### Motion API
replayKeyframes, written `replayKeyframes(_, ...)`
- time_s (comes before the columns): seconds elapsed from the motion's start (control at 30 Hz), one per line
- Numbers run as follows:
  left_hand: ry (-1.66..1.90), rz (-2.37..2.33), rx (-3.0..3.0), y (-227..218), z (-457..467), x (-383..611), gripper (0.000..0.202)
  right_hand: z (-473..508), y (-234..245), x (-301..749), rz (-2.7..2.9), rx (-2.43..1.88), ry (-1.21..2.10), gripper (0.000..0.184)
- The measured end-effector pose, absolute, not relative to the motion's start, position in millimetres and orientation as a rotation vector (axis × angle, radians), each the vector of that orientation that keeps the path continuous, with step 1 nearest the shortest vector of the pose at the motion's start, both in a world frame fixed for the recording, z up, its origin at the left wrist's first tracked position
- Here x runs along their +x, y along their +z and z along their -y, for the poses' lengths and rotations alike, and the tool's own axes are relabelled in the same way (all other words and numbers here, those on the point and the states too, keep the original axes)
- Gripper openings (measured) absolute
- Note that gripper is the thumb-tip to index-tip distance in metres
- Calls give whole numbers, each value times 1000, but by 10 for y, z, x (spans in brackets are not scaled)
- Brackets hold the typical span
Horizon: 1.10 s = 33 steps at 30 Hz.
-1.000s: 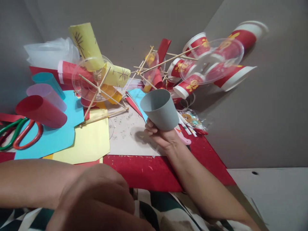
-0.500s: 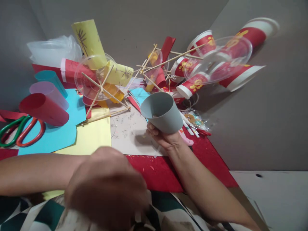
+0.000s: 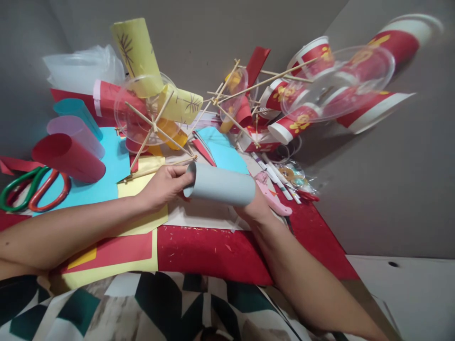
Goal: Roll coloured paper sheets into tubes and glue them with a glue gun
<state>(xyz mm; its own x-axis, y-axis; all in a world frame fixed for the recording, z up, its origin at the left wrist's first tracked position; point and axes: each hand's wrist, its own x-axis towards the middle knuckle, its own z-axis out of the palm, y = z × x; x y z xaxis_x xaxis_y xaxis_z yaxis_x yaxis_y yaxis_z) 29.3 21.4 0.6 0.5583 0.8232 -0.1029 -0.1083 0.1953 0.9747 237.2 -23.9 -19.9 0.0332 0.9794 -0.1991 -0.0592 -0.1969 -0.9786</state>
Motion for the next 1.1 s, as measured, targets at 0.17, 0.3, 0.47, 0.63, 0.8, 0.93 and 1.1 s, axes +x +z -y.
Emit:
replayKeyframes(0.17, 728, -796, 1242, -40, -250, 299, 31, 226, -235, 2347, 1173, -1292, 1067, 22)
replayKeyframes(0.3, 759, -792, 1269, -36, -253, 294, 29, 214, -273, 2329, 1146, -1260, 1074, 15)
replayKeyframes(0.47, 814, -791, 1302, -43, -252, 278, 28, 216, -259, 2287, 1091, -1254, 1154, 16)
replayKeyframes(0.63, 810, -753, 1282, -53, -268, 277, 24, 243, -168, 2257, 1070, -1213, 1176, 14)
replayKeyframes(0.8, 689, -750, 1283, 1, -252, 292, 19, 275, -77, 2220, 1105, -1206, 1246, 16)
replayKeyframes(0.93, 637, -754, 1298, 40, -248, 299, 13, 280, -70, 2208, 1103, -1223, 1293, 18)
replayKeyframes(1.1, 611, -750, 1296, 24, -261, 285, 7, 270, -135, 2225, 1068, -1232, 1284, 14)
